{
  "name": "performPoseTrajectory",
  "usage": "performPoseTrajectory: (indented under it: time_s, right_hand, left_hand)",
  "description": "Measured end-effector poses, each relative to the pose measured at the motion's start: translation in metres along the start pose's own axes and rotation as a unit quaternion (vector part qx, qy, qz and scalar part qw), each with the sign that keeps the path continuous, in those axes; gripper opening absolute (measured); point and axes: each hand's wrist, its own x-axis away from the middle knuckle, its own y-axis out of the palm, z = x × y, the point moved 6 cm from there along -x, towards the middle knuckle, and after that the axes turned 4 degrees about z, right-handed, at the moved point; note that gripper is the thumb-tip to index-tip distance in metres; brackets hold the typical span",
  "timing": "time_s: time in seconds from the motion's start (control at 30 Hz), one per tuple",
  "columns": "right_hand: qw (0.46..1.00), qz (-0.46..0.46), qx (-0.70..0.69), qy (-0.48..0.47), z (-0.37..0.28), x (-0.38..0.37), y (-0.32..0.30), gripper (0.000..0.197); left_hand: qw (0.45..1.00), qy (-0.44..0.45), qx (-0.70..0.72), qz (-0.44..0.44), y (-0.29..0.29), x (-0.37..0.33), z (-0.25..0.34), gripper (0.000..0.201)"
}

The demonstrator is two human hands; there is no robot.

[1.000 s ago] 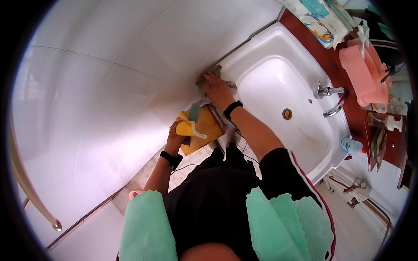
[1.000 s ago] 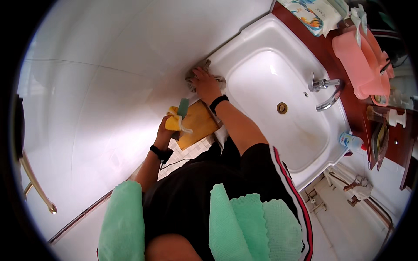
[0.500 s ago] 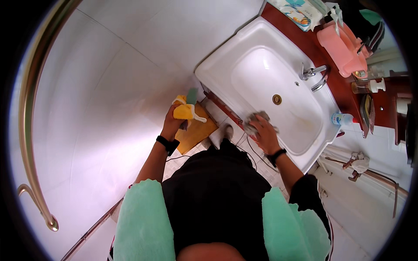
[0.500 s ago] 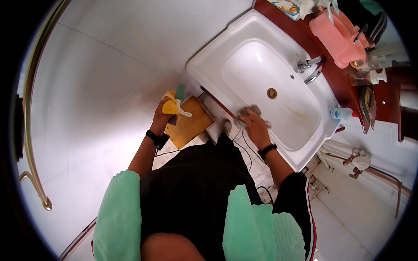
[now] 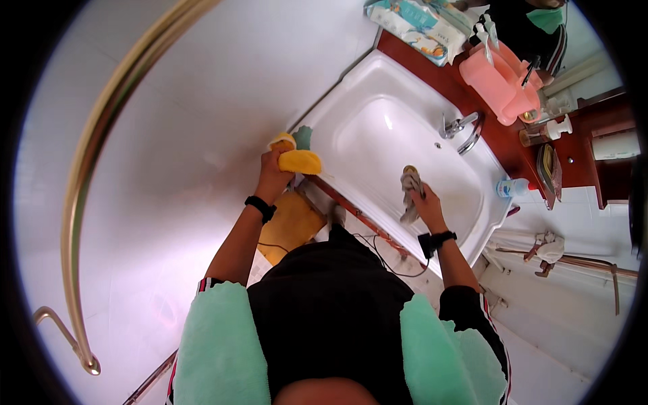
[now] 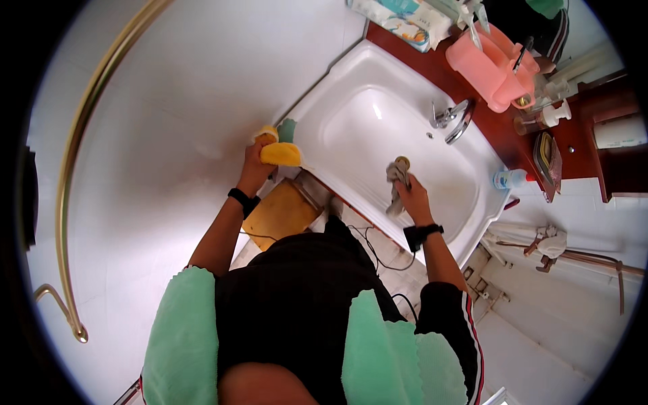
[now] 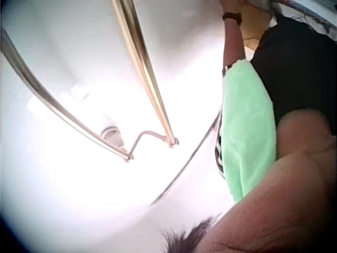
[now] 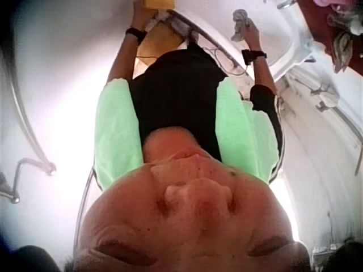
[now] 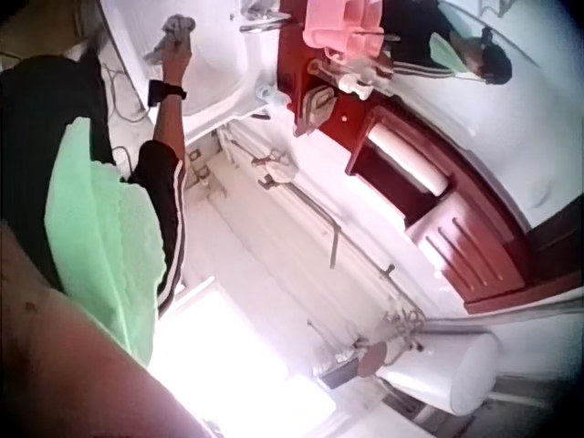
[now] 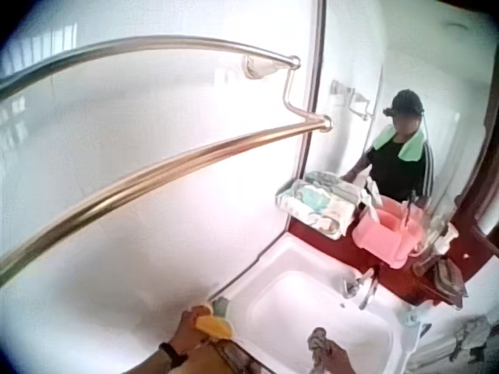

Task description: The person wipes the edges and basin of a sink using a cloth, rinses the cloth in a bucket of water, and then wipes a wall-mounted towel rack.

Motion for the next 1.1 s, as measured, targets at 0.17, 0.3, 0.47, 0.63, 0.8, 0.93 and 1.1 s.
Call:
performPoseTrajectory:
  time_s: [0.17,0.3,0.47,0.63,0.8,0.93,1.1]
  right_hand:
    - [0.978,0.103,-0.06,-0.17,-0.07,-0.122,-0.003,0.052]
    - [0.947,0.216,-0.042,-0.235,-0.129,-0.208,0.004,0.053]
    - [0.925,0.3,-0.048,-0.229,-0.148,-0.316,0.026,0.054]
    - [0.948,0.248,0.106,-0.17,-0.12,-0.401,0.082,0.058]
    - [0.901,0.307,0.227,-0.204,-0.128,-0.408,0.116,0.047]
    - [0.935,0.209,-0.005,-0.285,-0.14,-0.355,0.134,0.049]
    - [0.942,0.1,-0.032,-0.318,-0.124,-0.334,0.105,0.04]
  left_hand:
    - [0.998,0.026,-0.064,0.012,0.002,-0.027,0.041,0.054]
    - [0.994,0.017,-0.105,0.03,0.007,-0.043,0.041,0.06]
    - [0.978,0.092,-0.184,-0.016,0.032,-0.051,0.051,0.074]
    - [0.974,0.043,-0.195,-0.107,0.054,-0.04,0.041,0.076]
    - [0.972,0.059,-0.185,-0.135,0.065,-0.053,0.057,0.07]
    - [0.951,0.052,-0.274,-0.129,0.057,-0.058,0.052,0.064]
    - [0.962,0.064,-0.245,-0.103,0.063,-0.085,0.056,0.058]
